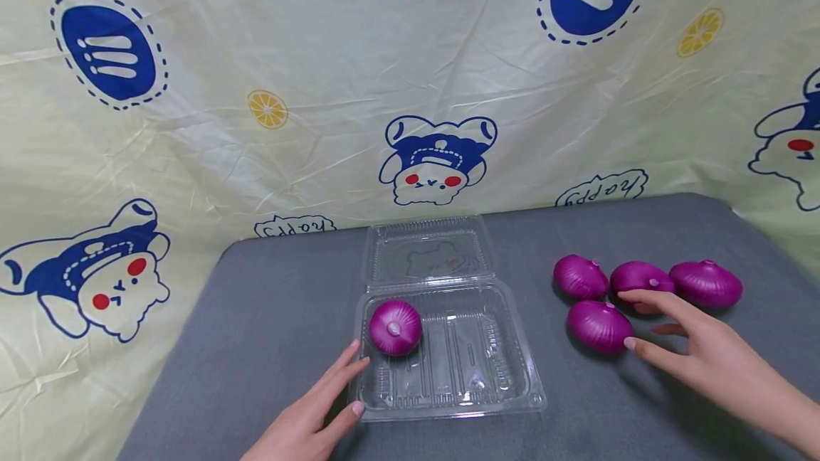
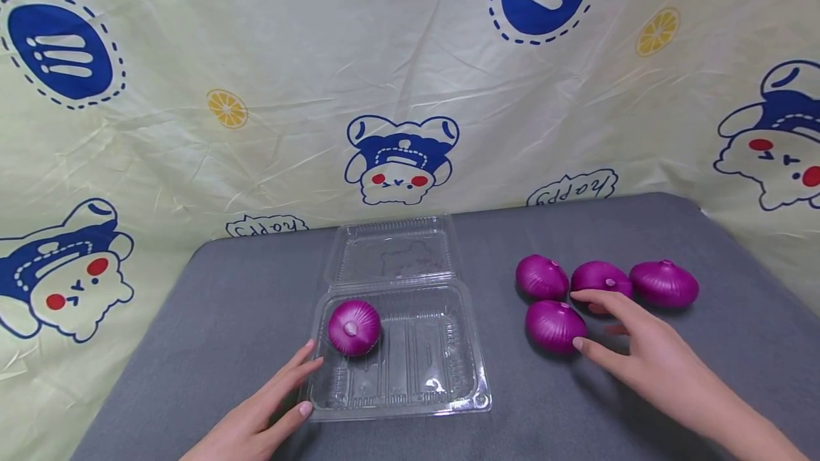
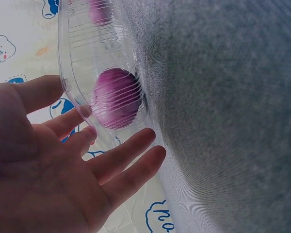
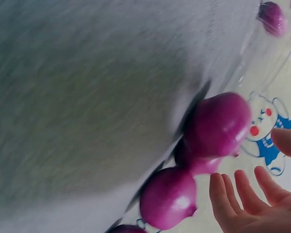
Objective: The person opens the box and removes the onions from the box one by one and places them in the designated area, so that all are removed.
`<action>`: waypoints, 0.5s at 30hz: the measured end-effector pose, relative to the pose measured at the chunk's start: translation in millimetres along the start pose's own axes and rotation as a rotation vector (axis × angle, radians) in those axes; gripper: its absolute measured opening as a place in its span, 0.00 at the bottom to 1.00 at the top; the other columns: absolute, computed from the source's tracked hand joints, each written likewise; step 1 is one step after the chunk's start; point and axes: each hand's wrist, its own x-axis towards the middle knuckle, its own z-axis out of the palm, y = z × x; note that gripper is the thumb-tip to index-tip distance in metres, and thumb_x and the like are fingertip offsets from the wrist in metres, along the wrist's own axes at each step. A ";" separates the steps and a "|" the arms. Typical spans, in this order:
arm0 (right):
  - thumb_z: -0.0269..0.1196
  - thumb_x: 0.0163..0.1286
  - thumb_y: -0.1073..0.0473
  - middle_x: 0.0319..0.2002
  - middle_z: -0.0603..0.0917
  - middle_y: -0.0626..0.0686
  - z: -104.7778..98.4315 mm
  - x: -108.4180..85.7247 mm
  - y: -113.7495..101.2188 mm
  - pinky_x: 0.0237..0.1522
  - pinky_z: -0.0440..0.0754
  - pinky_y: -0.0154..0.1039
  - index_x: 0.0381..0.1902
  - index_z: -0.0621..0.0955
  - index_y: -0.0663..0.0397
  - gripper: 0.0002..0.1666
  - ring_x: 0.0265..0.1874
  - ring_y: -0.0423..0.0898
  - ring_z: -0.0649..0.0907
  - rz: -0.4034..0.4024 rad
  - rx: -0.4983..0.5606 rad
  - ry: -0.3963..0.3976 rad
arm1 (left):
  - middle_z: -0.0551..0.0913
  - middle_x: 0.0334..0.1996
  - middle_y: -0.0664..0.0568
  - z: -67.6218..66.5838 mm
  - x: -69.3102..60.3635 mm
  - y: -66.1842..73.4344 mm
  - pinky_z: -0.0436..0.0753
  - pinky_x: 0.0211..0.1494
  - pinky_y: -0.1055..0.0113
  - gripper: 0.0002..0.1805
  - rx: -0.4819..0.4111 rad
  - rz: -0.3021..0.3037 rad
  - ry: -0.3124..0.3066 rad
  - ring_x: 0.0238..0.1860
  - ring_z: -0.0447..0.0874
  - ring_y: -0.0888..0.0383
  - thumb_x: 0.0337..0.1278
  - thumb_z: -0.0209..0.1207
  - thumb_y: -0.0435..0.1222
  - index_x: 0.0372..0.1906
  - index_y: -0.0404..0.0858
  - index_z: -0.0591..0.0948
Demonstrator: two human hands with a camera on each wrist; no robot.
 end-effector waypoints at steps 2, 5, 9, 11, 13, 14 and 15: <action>0.76 0.56 0.58 0.58 0.74 0.40 0.9 -0.6 -8.9 0.43 0.71 0.16 0.64 0.75 0.41 0.37 0.41 0.31 0.81 -0.021 0.020 0.017 | 0.50 0.77 0.62 -0.1 -0.4 0.1 0.67 0.63 0.38 0.33 0.006 0.003 0.004 0.74 0.56 0.51 0.70 0.50 0.58 0.74 0.52 0.64; 0.75 0.57 0.60 0.57 0.75 0.39 4.6 1.3 -25.2 0.45 0.71 0.16 0.64 0.75 0.39 0.37 0.43 0.33 0.81 -0.059 0.057 0.021 | 0.50 0.77 0.62 -0.2 -1.4 -0.1 0.67 0.63 0.39 0.33 0.012 0.008 0.011 0.74 0.56 0.51 0.70 0.50 0.58 0.74 0.52 0.64; 0.76 0.55 0.64 0.55 0.78 0.43 13.4 4.4 -45.6 0.45 0.74 0.20 0.63 0.76 0.39 0.38 0.42 0.37 0.82 -0.119 0.118 0.008 | 0.50 0.77 0.63 -0.1 -2.2 -0.9 0.68 0.64 0.40 0.32 0.023 0.021 0.020 0.73 0.56 0.52 0.70 0.49 0.58 0.74 0.52 0.64; 0.76 0.54 0.66 0.55 0.79 0.43 18.8 5.1 -53.0 0.45 0.74 0.21 0.63 0.76 0.39 0.39 0.42 0.39 0.83 -0.156 0.147 -0.001 | 0.50 0.77 0.63 0.2 -2.1 -1.2 0.68 0.64 0.41 0.32 0.030 0.025 0.022 0.73 0.56 0.52 0.70 0.49 0.58 0.74 0.52 0.64; 0.76 0.54 0.67 0.56 0.79 0.43 24.5 6.1 -57.5 0.47 0.73 0.21 0.64 0.76 0.42 0.40 0.43 0.38 0.82 -0.210 0.170 -0.008 | 0.50 0.77 0.63 0.6 -1.8 -1.3 0.68 0.64 0.42 0.33 0.031 0.028 0.022 0.73 0.56 0.52 0.70 0.49 0.58 0.74 0.51 0.64; 0.76 0.54 0.67 0.57 0.79 0.44 27.0 6.8 -60.0 0.48 0.73 0.21 0.64 0.76 0.42 0.40 0.44 0.38 0.82 -0.229 0.177 -0.014 | 0.50 0.77 0.63 0.5 -1.8 -1.2 0.68 0.64 0.42 0.33 0.032 0.027 0.022 0.74 0.56 0.52 0.70 0.49 0.58 0.74 0.51 0.64; 0.75 0.54 0.67 0.57 0.78 0.44 29.3 7.4 -62.3 0.49 0.73 0.21 0.64 0.75 0.43 0.40 0.45 0.37 0.81 -0.247 0.182 -0.022 | 0.50 0.77 0.63 0.4 -1.5 -1.2 0.68 0.64 0.42 0.33 0.029 0.026 0.020 0.74 0.56 0.52 0.70 0.49 0.58 0.74 0.51 0.64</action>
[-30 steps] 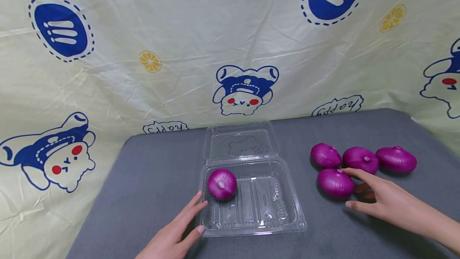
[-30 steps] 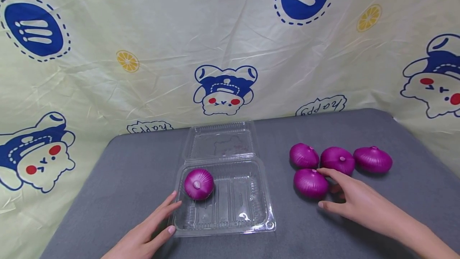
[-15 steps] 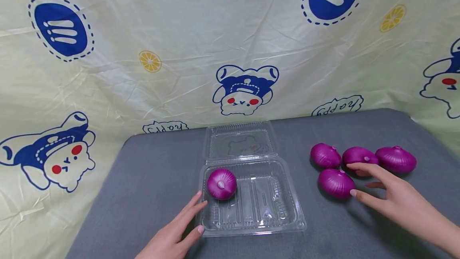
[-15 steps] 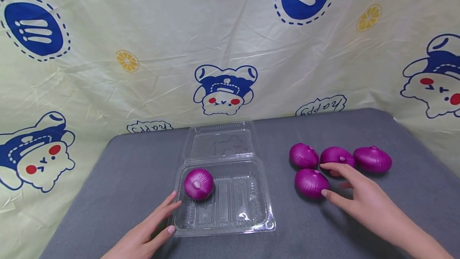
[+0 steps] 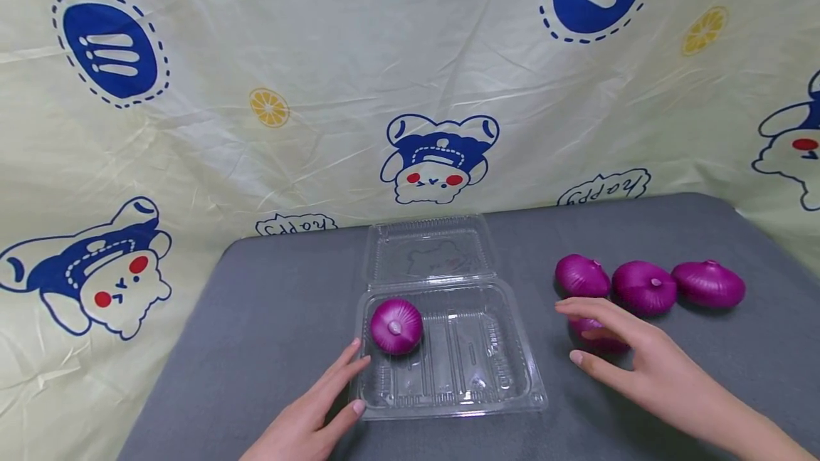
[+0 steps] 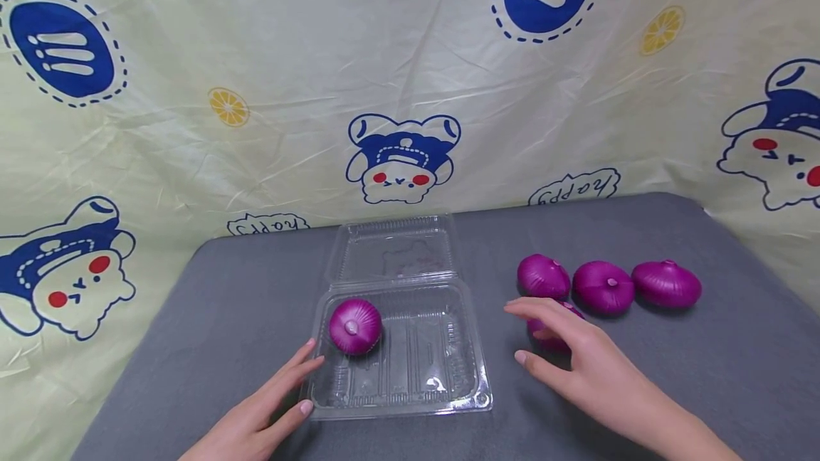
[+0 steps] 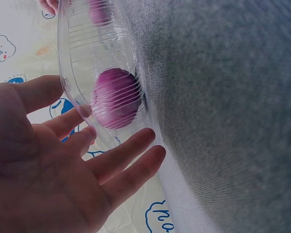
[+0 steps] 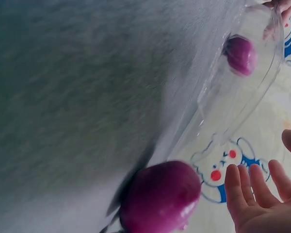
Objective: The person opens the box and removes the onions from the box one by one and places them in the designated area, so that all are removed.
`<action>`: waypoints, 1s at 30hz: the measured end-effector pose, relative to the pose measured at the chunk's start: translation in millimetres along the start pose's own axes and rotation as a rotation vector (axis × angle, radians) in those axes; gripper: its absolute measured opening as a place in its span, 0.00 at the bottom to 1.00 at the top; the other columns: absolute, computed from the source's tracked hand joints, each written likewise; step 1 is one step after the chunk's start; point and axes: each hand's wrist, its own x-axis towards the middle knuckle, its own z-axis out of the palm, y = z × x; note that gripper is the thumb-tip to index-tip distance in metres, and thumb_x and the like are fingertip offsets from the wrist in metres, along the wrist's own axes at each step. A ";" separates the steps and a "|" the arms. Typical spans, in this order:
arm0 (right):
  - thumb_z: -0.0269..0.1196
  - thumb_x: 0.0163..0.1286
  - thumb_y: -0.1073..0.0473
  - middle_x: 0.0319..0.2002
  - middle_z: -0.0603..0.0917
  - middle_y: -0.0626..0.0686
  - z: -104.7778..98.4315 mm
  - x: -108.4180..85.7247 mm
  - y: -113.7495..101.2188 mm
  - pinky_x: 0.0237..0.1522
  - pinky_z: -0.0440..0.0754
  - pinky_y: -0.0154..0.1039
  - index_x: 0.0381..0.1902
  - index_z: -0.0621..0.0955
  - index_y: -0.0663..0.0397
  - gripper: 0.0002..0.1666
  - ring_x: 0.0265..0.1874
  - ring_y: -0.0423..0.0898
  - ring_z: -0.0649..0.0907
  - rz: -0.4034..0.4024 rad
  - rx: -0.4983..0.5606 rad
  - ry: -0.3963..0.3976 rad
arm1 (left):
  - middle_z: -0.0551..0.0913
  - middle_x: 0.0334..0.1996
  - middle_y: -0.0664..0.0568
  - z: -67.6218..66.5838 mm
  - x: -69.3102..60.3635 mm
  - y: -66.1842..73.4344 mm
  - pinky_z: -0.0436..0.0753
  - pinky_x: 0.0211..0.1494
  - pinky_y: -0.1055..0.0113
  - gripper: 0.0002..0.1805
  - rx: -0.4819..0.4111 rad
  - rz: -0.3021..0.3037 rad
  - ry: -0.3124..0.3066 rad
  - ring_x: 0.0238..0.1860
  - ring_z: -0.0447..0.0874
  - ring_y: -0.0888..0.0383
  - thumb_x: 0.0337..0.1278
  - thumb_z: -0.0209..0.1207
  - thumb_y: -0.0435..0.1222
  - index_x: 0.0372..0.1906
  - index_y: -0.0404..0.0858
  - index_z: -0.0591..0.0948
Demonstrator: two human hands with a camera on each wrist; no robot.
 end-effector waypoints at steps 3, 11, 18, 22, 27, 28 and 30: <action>0.75 0.56 0.65 0.59 0.77 0.44 5.0 4.9 -4.9 0.50 0.75 0.23 0.65 0.75 0.40 0.40 0.48 0.36 0.80 -0.016 0.003 -0.039 | 0.49 0.77 0.64 -0.7 0.8 0.5 0.67 0.64 0.41 0.33 -0.006 -0.004 -0.005 0.74 0.55 0.52 0.70 0.49 0.59 0.74 0.51 0.64; 0.72 0.63 0.55 0.61 0.75 0.38 12.3 21.8 -18.8 0.45 0.83 0.38 0.65 0.73 0.33 0.34 0.51 0.38 0.79 -0.005 0.006 -0.181 | 0.49 0.77 0.63 -0.7 2.0 1.4 0.67 0.64 0.39 0.33 -0.024 -0.026 -0.022 0.74 0.55 0.51 0.70 0.49 0.58 0.74 0.51 0.64; 0.69 0.66 0.53 0.64 0.73 0.40 28.8 38.3 -25.3 0.45 0.83 0.40 0.67 0.69 0.28 0.35 0.50 0.44 0.81 -0.018 0.085 -0.328 | 0.50 0.77 0.62 0.1 3.8 2.0 0.66 0.64 0.37 0.33 -0.035 -0.058 -0.033 0.74 0.55 0.50 0.69 0.50 0.58 0.74 0.51 0.64; 0.68 0.66 0.53 0.65 0.71 0.38 40.8 45.2 -25.5 0.49 0.82 0.44 0.67 0.69 0.26 0.34 0.55 0.44 0.78 -0.038 0.093 -0.380 | 0.50 0.77 0.61 0.4 4.1 2.2 0.65 0.64 0.37 0.33 -0.040 -0.066 -0.034 0.74 0.55 0.49 0.69 0.51 0.58 0.74 0.51 0.64; 0.68 0.66 0.55 0.65 0.71 0.38 53.6 55.1 -27.2 0.52 0.81 0.48 0.66 0.70 0.27 0.34 0.61 0.43 0.74 -0.066 0.090 -0.404 | 0.50 0.77 0.61 0.1 3.6 2.2 0.65 0.65 0.37 0.33 -0.044 -0.066 -0.034 0.74 0.54 0.50 0.69 0.51 0.57 0.74 0.51 0.64; 0.68 0.66 0.56 0.65 0.71 0.38 56.1 57.0 -27.7 0.53 0.80 0.48 0.66 0.70 0.26 0.34 0.62 0.42 0.74 -0.066 0.090 -0.408 | 0.50 0.77 0.61 0.2 3.6 2.2 0.65 0.65 0.37 0.33 -0.043 -0.065 -0.035 0.74 0.55 0.50 0.69 0.50 0.58 0.74 0.51 0.64; 0.68 0.66 0.56 0.66 0.70 0.37 61.5 61.1 -28.6 0.55 0.79 0.49 0.66 0.70 0.26 0.34 0.64 0.42 0.72 -0.068 0.080 -0.416 | 0.50 0.77 0.62 0.2 3.2 2.1 0.65 0.65 0.38 0.33 -0.037 -0.062 -0.032 0.74 0.55 0.50 0.69 0.50 0.58 0.74 0.52 0.64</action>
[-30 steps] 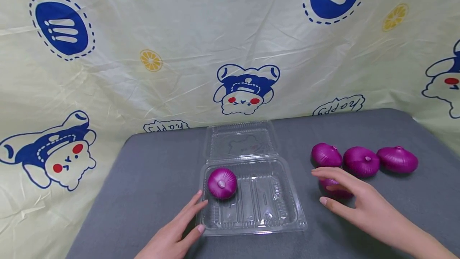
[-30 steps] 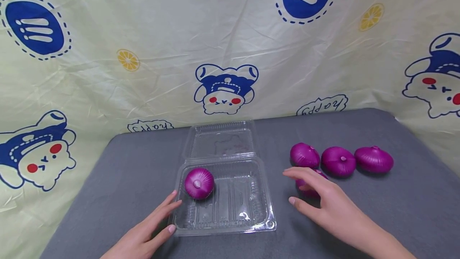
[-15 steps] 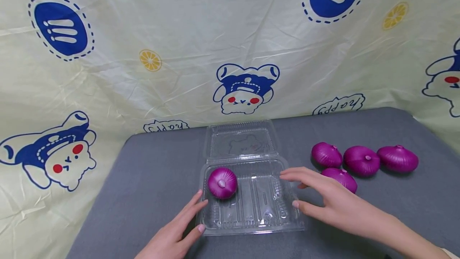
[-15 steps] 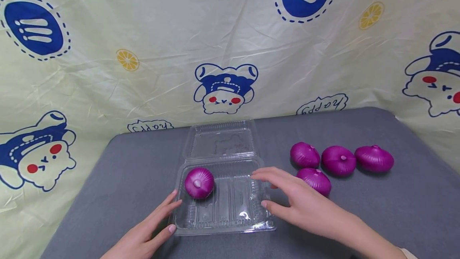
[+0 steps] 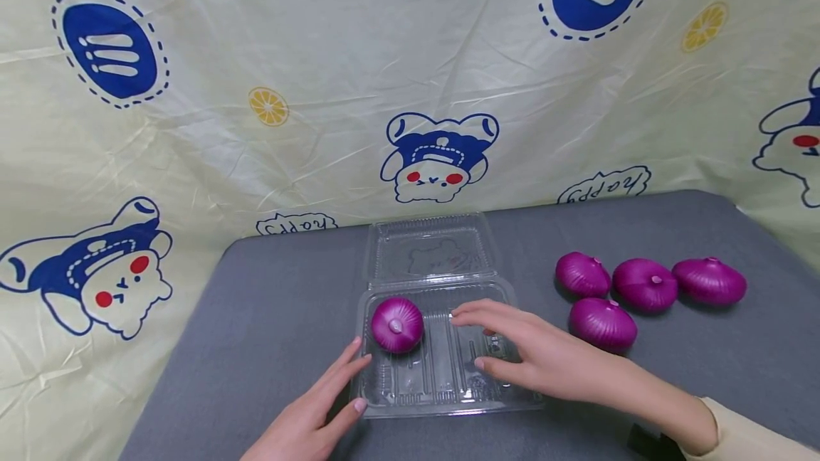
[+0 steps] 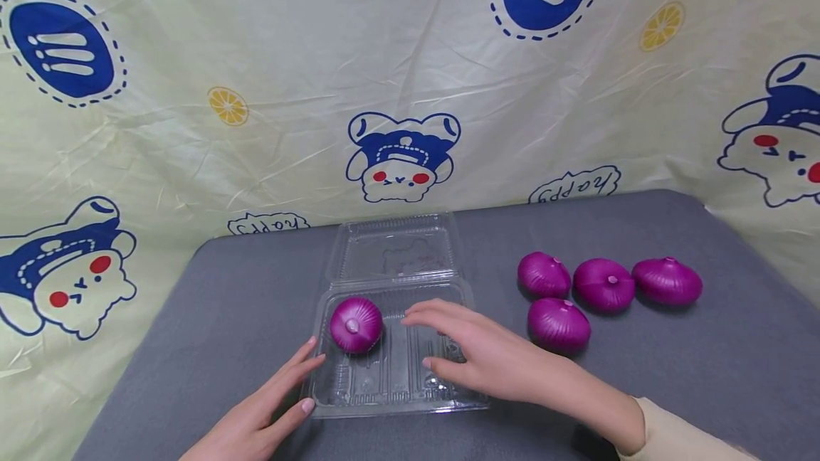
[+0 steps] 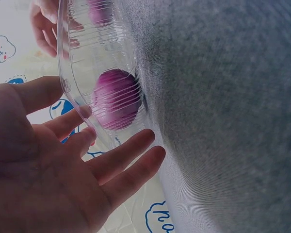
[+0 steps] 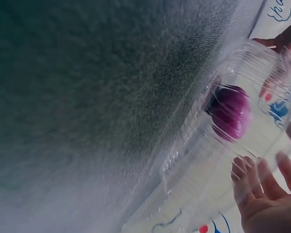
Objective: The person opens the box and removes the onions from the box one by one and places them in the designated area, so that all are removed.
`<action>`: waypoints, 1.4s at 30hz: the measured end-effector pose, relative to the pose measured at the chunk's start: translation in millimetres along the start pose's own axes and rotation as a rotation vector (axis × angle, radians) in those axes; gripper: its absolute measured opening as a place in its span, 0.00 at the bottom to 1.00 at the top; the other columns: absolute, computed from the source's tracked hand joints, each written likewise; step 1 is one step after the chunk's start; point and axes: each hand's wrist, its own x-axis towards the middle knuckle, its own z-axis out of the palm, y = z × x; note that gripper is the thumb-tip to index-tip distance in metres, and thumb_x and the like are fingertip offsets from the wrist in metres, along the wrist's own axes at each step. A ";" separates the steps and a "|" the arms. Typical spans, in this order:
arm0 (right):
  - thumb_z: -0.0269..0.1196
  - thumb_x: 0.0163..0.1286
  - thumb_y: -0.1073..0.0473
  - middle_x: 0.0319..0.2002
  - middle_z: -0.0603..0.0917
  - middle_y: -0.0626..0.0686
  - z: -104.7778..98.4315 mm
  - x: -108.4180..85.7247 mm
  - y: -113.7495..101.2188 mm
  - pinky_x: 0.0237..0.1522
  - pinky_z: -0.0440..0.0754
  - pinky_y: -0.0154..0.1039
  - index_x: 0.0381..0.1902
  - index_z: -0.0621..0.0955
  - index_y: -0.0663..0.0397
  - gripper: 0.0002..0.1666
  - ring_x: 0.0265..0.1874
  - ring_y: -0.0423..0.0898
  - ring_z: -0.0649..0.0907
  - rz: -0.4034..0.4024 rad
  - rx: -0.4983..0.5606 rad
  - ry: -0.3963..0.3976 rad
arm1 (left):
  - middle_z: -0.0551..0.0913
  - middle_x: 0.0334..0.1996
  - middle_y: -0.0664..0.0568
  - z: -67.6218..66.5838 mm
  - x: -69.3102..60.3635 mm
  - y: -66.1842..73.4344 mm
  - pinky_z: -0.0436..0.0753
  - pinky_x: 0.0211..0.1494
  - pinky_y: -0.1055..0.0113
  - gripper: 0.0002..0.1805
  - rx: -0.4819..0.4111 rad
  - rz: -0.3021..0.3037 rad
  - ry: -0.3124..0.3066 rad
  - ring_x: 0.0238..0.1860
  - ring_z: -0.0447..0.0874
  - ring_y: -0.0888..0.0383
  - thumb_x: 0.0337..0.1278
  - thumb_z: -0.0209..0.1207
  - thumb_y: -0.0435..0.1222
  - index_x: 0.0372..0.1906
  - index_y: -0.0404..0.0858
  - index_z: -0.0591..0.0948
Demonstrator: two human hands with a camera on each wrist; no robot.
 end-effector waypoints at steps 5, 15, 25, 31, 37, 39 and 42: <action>0.67 0.68 0.54 0.68 0.68 0.37 8.8 14.9 0.1 0.58 0.76 0.51 0.67 0.70 0.28 0.33 0.66 0.41 0.69 0.002 -0.011 -0.025 | 0.50 0.77 0.62 0.7 0.0 0.1 0.66 0.64 0.37 0.33 0.003 -0.003 0.000 0.74 0.55 0.50 0.69 0.50 0.58 0.74 0.51 0.64; 0.66 0.68 0.51 0.70 0.66 0.40 21.9 41.1 -2.0 0.62 0.71 0.53 0.69 0.70 0.38 0.33 0.69 0.42 0.65 -0.007 -0.048 -0.043 | 0.50 0.78 0.59 1.9 2.5 1.1 0.65 0.64 0.36 0.34 -0.014 -0.022 -0.016 0.74 0.55 0.48 0.69 0.50 0.58 0.74 0.50 0.64; 0.67 0.67 0.53 0.73 0.62 0.41 31.9 68.8 -2.4 0.64 0.69 0.51 0.73 0.65 0.33 0.40 0.71 0.42 0.62 -0.029 -0.049 -0.080 | 0.49 0.78 0.59 0.8 1.3 0.0 0.65 0.64 0.37 0.34 -0.005 0.015 -0.003 0.74 0.55 0.48 0.70 0.49 0.58 0.75 0.50 0.63; 0.68 0.66 0.52 0.74 0.61 0.42 36.4 79.5 -2.7 0.63 0.70 0.52 0.74 0.64 0.34 0.41 0.71 0.45 0.62 -0.047 -0.059 -0.112 | 0.50 0.78 0.59 0.2 1.4 0.2 0.65 0.64 0.37 0.33 -0.015 0.002 -0.010 0.74 0.55 0.48 0.70 0.49 0.58 0.75 0.50 0.63; 0.71 0.63 0.47 0.72 0.64 0.44 39.9 85.2 -1.3 0.62 0.72 0.52 0.73 0.65 0.35 0.44 0.70 0.46 0.64 -0.031 -0.084 -0.134 | 0.50 0.78 0.59 0.2 1.2 0.1 0.65 0.64 0.37 0.33 -0.009 0.007 -0.011 0.74 0.55 0.49 0.70 0.49 0.58 0.75 0.51 0.63; 0.72 0.61 0.46 0.71 0.65 0.44 41.1 86.2 -1.1 0.62 0.72 0.52 0.73 0.66 0.35 0.45 0.69 0.46 0.65 -0.026 -0.091 -0.132 | 0.50 0.78 0.59 0.2 1.3 0.0 0.65 0.64 0.37 0.33 -0.013 0.005 -0.013 0.74 0.55 0.49 0.70 0.49 0.58 0.75 0.51 0.63; 0.74 0.58 0.46 0.69 0.69 0.44 43.3 87.0 -1.9 0.59 0.74 0.51 0.72 0.67 0.36 0.45 0.66 0.45 0.69 -0.020 -0.082 -0.140 | 0.50 0.78 0.60 0.1 1.1 -0.2 0.65 0.64 0.37 0.33 -0.018 0.005 -0.015 0.74 0.55 0.49 0.70 0.49 0.58 0.75 0.52 0.63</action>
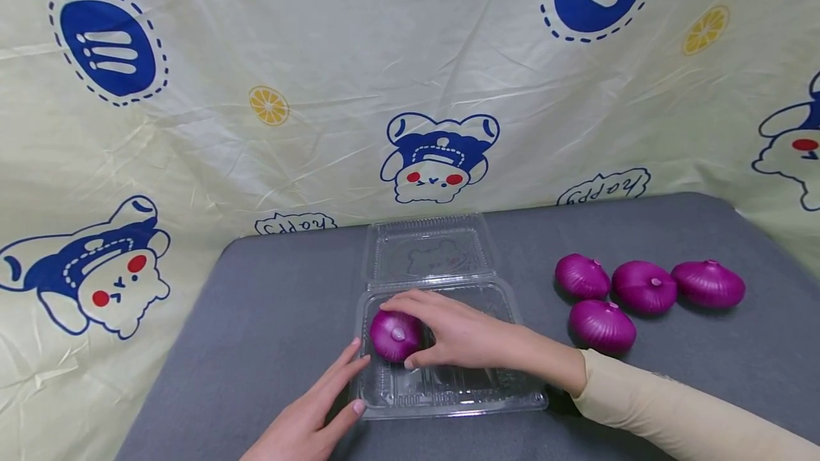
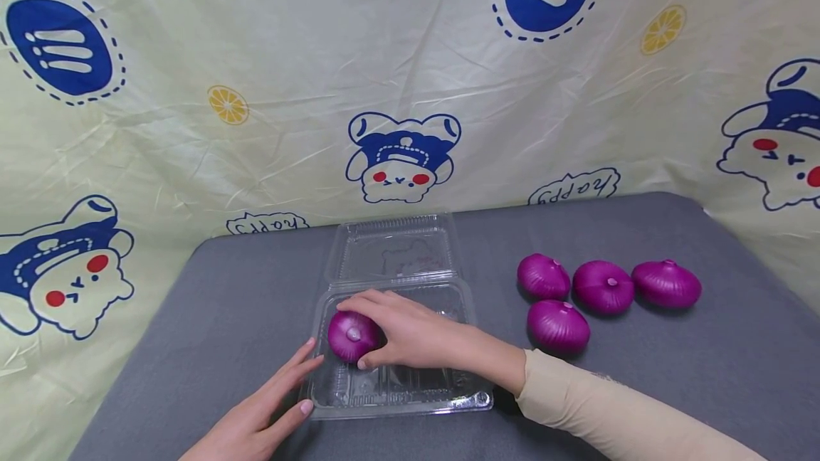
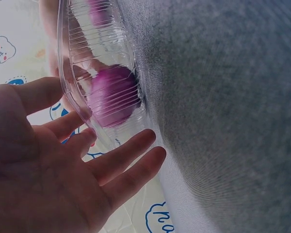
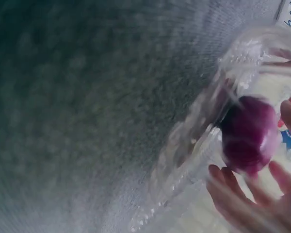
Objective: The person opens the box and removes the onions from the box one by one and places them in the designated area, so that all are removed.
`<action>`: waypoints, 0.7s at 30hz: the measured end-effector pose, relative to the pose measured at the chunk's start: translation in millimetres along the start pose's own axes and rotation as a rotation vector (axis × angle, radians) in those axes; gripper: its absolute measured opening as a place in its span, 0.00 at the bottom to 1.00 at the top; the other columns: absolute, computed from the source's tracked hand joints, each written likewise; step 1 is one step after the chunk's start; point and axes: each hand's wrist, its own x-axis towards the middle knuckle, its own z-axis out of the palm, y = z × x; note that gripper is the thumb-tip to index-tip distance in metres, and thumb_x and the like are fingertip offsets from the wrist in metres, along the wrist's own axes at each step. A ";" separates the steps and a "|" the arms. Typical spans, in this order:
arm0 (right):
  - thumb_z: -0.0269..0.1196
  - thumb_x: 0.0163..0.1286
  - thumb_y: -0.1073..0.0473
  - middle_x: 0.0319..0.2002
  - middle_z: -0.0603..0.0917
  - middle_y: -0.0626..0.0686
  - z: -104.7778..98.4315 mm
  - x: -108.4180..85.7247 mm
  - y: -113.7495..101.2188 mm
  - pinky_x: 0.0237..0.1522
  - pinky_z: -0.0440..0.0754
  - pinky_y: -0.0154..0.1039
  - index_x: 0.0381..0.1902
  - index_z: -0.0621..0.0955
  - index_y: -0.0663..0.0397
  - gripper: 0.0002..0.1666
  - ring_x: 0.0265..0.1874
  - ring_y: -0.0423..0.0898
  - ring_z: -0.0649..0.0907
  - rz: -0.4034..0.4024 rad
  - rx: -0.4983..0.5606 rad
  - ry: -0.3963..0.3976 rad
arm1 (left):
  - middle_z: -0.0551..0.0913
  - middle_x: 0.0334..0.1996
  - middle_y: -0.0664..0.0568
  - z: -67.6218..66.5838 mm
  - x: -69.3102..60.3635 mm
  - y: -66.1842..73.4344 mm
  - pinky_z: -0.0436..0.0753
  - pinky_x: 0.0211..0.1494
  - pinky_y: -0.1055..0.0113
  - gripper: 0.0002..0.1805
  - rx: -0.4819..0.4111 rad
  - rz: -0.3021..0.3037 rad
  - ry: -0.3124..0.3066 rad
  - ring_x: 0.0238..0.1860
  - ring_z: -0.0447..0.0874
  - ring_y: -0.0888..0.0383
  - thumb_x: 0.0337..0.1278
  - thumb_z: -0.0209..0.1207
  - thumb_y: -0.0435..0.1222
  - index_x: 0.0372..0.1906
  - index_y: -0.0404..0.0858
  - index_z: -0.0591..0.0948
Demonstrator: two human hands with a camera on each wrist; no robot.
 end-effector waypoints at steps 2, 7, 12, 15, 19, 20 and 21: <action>0.75 0.57 0.47 0.67 0.70 0.44 1.7 0.1 -1.1 0.58 0.76 0.49 0.71 0.68 0.36 0.46 0.64 0.44 0.72 -0.002 0.007 -0.020 | 0.49 0.78 0.60 -0.1 -0.3 -0.1 0.66 0.64 0.37 0.32 0.000 0.004 0.003 0.74 0.55 0.49 0.70 0.49 0.58 0.74 0.52 0.63; 0.75 0.56 0.47 0.65 0.72 0.42 6.4 -1.0 -1.9 0.53 0.79 0.45 0.70 0.69 0.35 0.46 0.59 0.42 0.75 -0.020 0.017 -0.073 | 0.49 0.78 0.60 0.4 -0.4 -0.4 0.65 0.64 0.37 0.32 0.000 0.018 0.008 0.74 0.55 0.49 0.70 0.49 0.58 0.74 0.53 0.63; 0.76 0.54 0.49 0.65 0.71 0.40 7.4 -0.4 -2.3 0.52 0.79 0.44 0.70 0.69 0.34 0.46 0.58 0.40 0.74 -0.053 0.030 -0.092 | 0.49 0.77 0.62 0.0 -1.4 -0.3 0.67 0.64 0.39 0.32 0.018 0.032 0.016 0.74 0.55 0.51 0.71 0.47 0.59 0.74 0.54 0.63; 0.77 0.53 0.48 0.65 0.70 0.39 9.2 0.3 -3.3 0.51 0.79 0.43 0.70 0.68 0.33 0.48 0.58 0.40 0.74 -0.069 0.017 -0.105 | 0.49 0.77 0.63 0.1 -2.5 -0.2 0.68 0.64 0.40 0.31 0.029 0.044 0.023 0.74 0.56 0.51 0.71 0.46 0.59 0.74 0.55 0.63; 0.78 0.51 0.48 0.66 0.68 0.38 12.8 2.3 -3.9 0.52 0.79 0.43 0.71 0.67 0.33 0.51 0.59 0.39 0.74 -0.081 -0.013 -0.102 | 0.49 0.77 0.63 1.0 -3.7 -0.8 0.68 0.64 0.41 0.30 0.042 0.062 0.035 0.73 0.56 0.52 0.72 0.46 0.57 0.74 0.56 0.63; 0.78 0.51 0.49 0.66 0.68 0.38 13.4 2.7 -3.7 0.52 0.79 0.43 0.71 0.67 0.33 0.52 0.59 0.39 0.73 -0.081 -0.014 -0.101 | 0.49 0.77 0.63 1.2 -3.9 -0.9 0.69 0.64 0.41 0.30 0.045 0.065 0.038 0.73 0.56 0.52 0.72 0.47 0.57 0.74 0.56 0.63; 0.79 0.50 0.50 0.66 0.69 0.38 13.9 3.1 -3.5 0.53 0.79 0.43 0.71 0.66 0.33 0.52 0.59 0.39 0.73 -0.082 -0.014 -0.100 | 0.49 0.77 0.64 1.3 -3.9 -1.0 0.69 0.64 0.42 0.30 0.046 0.067 0.039 0.73 0.56 0.52 0.72 0.47 0.57 0.74 0.56 0.63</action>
